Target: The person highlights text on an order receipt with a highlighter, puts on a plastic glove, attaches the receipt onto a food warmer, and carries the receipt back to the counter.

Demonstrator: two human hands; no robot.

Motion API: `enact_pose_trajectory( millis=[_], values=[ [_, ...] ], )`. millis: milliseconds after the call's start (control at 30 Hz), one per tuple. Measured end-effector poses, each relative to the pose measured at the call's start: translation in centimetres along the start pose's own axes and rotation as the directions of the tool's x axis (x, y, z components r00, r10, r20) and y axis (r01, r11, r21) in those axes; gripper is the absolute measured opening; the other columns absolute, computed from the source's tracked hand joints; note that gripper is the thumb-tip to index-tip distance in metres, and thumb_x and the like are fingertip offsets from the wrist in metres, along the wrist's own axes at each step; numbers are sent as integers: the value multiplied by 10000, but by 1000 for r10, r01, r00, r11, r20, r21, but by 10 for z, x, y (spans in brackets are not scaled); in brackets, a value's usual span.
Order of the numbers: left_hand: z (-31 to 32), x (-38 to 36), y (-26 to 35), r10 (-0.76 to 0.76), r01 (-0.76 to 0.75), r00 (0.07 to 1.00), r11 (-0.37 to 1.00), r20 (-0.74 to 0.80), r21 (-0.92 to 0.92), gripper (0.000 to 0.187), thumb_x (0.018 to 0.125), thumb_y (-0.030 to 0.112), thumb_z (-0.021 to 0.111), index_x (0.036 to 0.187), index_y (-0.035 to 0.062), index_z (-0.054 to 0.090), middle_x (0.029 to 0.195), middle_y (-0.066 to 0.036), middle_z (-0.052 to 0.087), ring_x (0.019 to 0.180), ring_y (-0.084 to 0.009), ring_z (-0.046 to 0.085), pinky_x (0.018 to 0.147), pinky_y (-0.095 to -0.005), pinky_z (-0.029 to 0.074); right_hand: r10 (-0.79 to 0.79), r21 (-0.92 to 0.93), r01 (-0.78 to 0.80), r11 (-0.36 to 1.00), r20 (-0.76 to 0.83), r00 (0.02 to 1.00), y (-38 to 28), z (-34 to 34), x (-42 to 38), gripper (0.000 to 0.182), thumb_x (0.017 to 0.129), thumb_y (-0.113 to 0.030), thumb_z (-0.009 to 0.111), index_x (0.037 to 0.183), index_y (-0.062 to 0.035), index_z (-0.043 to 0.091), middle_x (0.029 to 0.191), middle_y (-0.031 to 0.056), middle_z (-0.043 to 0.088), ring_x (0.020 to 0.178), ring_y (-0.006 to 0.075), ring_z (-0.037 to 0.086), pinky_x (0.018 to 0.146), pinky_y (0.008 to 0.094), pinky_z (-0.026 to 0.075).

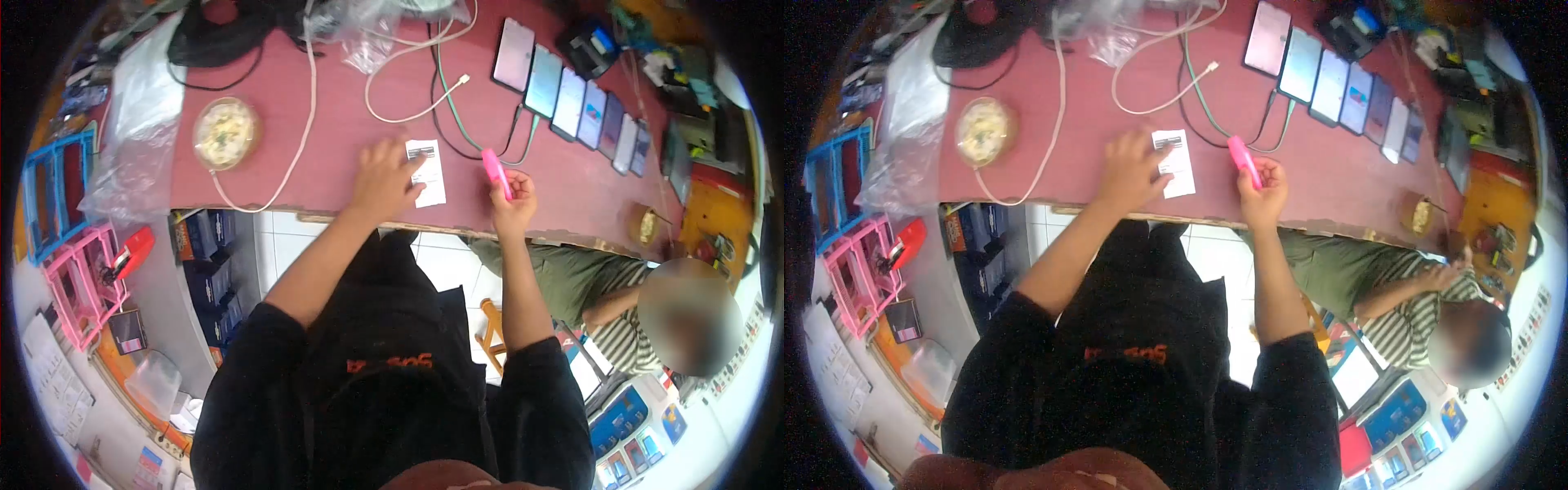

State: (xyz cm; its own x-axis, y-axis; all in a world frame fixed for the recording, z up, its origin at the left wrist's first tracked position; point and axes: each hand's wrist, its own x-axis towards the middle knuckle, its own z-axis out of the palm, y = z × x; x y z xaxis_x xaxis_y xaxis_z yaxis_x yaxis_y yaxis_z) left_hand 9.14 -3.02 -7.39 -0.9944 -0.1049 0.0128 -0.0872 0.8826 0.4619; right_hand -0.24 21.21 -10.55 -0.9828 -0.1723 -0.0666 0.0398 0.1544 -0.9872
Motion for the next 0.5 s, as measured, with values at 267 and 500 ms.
enact_pose_trajectory(
  millis=[267,500],
  values=[
    [33,-7,-30,292,-291,954,956,-69,31,349,693,423,760,940,187,686,1212,-22,621,1161,-272,508,957,-418,331,-357,31,361,932,253,899,14,31,1,314,752,68,713,1026,24,567,949,170,639,838,203,624,775,293,513],
    [60,-5,-38,310,-333,912,942,-269,-41,346,700,393,739,936,142,713,1020,-114,692,994,-254,614,874,-432,437,-533,121,589,799,597,600,10,45,5,278,709,31,755,930,7,588,925,244,646,823,276,644,694,335,540]
  ],
)
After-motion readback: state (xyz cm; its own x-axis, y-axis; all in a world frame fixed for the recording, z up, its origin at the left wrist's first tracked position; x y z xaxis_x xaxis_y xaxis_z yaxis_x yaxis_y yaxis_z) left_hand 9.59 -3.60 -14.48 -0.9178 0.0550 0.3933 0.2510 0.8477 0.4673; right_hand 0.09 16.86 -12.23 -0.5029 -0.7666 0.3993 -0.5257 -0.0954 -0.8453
